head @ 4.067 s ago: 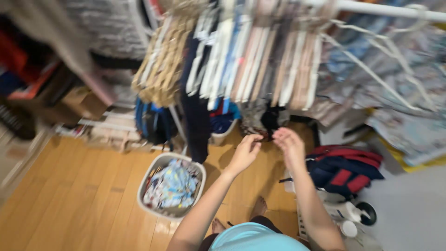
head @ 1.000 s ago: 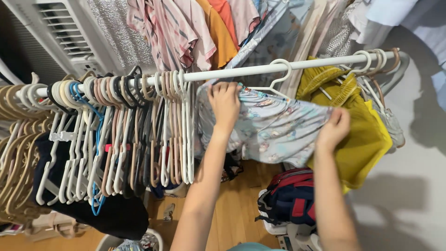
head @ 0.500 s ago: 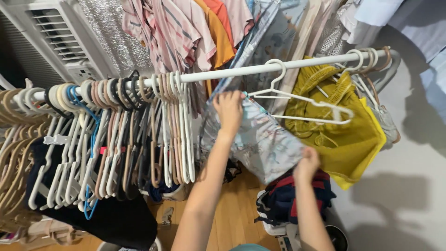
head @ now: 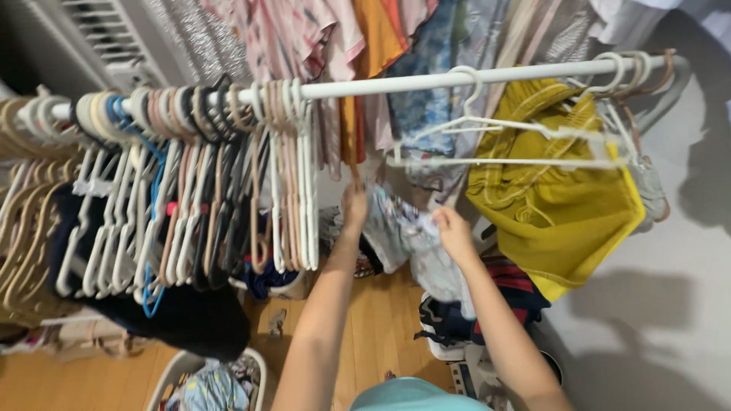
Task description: The person removes clothes from hangers on a rack and places them into a laundry basket by hand.
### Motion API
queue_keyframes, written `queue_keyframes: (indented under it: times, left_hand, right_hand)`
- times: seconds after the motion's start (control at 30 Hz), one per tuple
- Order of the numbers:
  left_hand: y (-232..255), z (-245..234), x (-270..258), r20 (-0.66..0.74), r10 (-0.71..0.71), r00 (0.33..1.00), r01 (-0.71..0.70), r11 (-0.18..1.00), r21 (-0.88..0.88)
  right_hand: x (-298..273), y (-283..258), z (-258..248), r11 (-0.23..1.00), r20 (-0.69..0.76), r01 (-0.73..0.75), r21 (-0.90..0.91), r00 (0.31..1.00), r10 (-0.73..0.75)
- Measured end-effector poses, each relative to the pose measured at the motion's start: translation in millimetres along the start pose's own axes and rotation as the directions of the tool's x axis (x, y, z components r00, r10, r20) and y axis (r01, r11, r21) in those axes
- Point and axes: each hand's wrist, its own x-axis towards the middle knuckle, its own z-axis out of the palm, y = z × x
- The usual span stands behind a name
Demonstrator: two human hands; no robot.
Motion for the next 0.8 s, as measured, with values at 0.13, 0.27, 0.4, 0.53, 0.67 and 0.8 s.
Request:
queue_keyframes:
  times: [0.13, 0.27, 0.4, 0.53, 0.67, 0.8]
  left_hand:
    - [-94.9, -69.2, -62.3, 0.136, 0.122, 0.983, -0.135, 0.987, 0.089]
    - [-148.9, -157.3, -130.9, 0.39, -0.083, 0.917, 0.056, 0.995, 0.081]
    - [-141.0, -221.8, -160.7, 0.514, -0.117, 0.85, -0.338, 0.628, 0.701]
    - [-62.7, -282.4, -190.1, -0.022, 0.292, 0.956, -0.211, 0.74, 0.639]
    - [-54.9, -312.2, -227.3, -0.291, 0.535, 0.793, -0.443, 0.835, 0.326]
    - [-155.5, -322.4, -273.1, 0.146, 0.366, 0.919, -0.386, 0.768, 0.511]
  right_hand:
    - [-14.8, 39.3, 31.5, 0.953, 0.553, 0.149, -0.264, 0.833, 0.023]
    - [-42.2, 82.7, 85.5, 0.635, 0.786, 0.463, -0.618, 0.349, 0.51]
    - [-49.5, 93.6, 155.2, 0.595, 0.854, 0.617, -0.515, 0.315, 0.414]
    - [-19.0, 16.1, 207.6, 0.564, 0.745, 0.78, -0.27, 0.54, -0.391]
    - [-49.8, -77.9, 177.7, 0.649, 0.1, 0.759, -0.048, 0.65, -0.753]
    - [-99.0, -69.2, 214.7, 0.703, 0.724, 0.697, -0.14, 0.557, -0.408]
